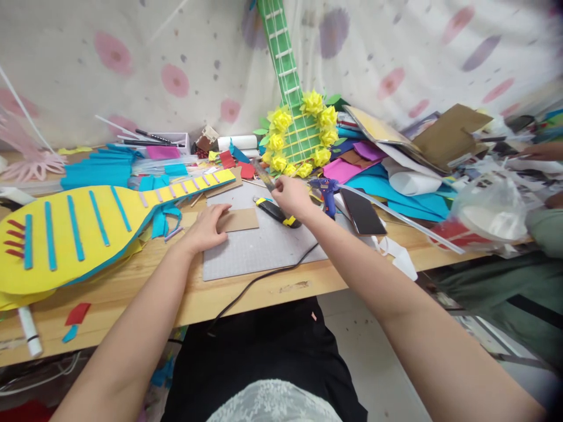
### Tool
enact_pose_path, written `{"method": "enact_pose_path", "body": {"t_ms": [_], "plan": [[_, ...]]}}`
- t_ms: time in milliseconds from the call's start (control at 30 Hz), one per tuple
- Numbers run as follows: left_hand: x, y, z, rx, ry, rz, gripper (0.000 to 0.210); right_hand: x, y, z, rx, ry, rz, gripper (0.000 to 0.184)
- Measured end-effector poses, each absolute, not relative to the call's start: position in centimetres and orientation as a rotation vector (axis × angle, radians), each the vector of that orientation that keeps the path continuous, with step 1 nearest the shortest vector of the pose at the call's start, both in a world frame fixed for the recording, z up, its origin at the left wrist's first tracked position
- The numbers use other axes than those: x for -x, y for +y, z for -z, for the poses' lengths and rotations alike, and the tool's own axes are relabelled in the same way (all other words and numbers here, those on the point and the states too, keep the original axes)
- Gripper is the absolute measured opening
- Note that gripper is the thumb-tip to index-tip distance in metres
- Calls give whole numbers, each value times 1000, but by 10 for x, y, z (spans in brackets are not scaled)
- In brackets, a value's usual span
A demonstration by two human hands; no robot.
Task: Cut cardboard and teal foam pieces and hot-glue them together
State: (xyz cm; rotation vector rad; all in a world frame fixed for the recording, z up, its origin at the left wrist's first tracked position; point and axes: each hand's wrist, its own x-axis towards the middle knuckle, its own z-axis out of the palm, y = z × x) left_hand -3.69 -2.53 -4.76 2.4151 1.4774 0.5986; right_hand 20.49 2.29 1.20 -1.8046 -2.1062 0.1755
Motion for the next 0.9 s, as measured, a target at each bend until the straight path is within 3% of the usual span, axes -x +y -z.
{"method": "enact_pose_path", "body": {"t_ms": [200,900], "plan": [[41,-24,45,-2456,1451,-568,52,-184,11,13,1793,-2166,-356,23],[48,-19,51,-2487,1395,-618,41,-181,13,40,1910,-2109,-148,31]]}}
